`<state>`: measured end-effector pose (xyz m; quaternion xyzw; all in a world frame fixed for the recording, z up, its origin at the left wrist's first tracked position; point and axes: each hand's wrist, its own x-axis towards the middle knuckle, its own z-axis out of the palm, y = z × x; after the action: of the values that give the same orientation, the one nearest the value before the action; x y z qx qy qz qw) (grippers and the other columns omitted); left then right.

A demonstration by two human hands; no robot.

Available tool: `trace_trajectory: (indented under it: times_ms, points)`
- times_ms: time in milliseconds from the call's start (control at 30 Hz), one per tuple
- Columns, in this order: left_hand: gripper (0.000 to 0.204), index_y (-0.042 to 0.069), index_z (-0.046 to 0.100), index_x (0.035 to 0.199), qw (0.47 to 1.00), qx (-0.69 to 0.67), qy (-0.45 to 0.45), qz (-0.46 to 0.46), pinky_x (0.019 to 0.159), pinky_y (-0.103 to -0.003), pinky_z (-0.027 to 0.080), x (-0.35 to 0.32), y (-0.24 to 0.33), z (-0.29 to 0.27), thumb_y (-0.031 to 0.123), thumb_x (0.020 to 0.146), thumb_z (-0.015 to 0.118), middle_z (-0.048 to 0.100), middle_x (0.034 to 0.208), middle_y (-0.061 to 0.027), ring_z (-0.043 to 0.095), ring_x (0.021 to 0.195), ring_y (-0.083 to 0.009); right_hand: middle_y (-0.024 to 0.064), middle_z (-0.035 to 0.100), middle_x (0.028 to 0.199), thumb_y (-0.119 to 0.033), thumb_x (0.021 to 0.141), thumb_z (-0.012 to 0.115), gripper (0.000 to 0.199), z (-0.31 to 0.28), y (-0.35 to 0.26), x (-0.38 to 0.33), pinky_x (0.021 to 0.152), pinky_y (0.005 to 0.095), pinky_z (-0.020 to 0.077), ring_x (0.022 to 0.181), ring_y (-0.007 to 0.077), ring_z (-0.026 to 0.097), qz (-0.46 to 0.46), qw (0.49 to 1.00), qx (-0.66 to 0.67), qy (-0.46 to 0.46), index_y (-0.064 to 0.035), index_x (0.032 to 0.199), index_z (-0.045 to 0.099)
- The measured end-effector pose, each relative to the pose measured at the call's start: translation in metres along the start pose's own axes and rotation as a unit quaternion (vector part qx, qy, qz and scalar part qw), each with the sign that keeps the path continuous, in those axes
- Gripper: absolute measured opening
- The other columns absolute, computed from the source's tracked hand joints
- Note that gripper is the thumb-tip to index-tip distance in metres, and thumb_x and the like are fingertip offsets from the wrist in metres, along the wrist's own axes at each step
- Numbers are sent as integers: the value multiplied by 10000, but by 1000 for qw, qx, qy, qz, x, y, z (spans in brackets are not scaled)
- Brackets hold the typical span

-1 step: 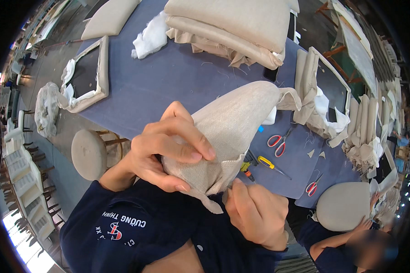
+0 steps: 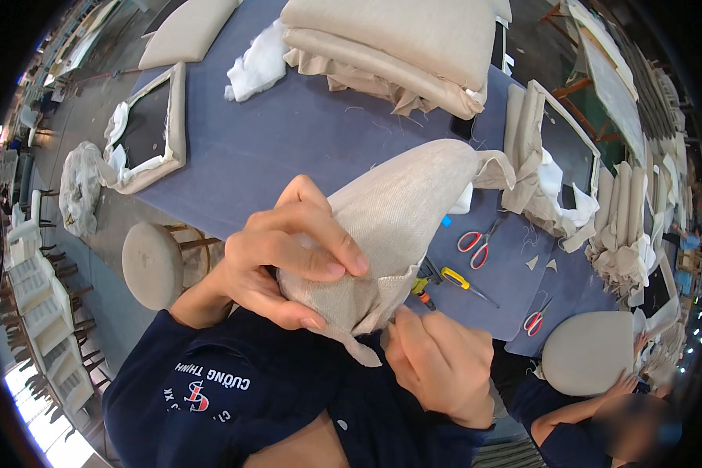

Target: The person stuffs white filling into a beige cushion cover and hand-sews the opening closed. They repeatedly insert filling, adjust the fabric, and stitch the seam to secure the cushion.

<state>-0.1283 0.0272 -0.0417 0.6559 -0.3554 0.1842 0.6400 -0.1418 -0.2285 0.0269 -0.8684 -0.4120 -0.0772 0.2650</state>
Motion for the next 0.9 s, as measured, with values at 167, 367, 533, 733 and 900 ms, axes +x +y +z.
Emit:
trace_trajectory:
  times_ms: [167,367,533,733,900]
  points:
    - [390,56,712,1045,1000,-23,-7,4,821,-352,334,-1,1,4,317,801,870,765,1078,-149,639,916,-172,41,598,648,27,697,768,246,18,26,4,423,287,394,458,171,552,-18,981,192,32,-46,922,704]
    - [404,68,716,1094,999,-31,-10,1,814,-350,316,-3,0,6,320,812,860,762,1104,-147,623,910,-156,46,600,614,28,697,751,117,28,46,14,420,277,372,429,145,518,-14,931,365,-8,-28,791,710]
    - [433,93,716,1141,999,-46,-24,-3,815,-350,296,-3,-1,8,339,813,857,755,1135,-146,606,914,-144,39,583,570,45,686,725,84,39,57,10,416,272,360,416,134,503,-29,905,424,-3,-6,750,708]
    - [424,99,716,1126,997,-75,-32,-15,816,-348,277,-2,-2,11,364,823,850,758,1120,-137,596,889,-139,48,610,590,50,672,731,105,52,54,4,420,263,364,418,141,511,-33,900,432,54,-3,758,705]
    - [425,86,716,1107,996,-76,-39,-28,807,-346,278,0,-4,6,373,824,850,760,1110,-129,591,857,-139,64,654,661,36,657,750,155,13,32,15,425,272,404,433,182,552,-6,970,243,20,-26,791,704]
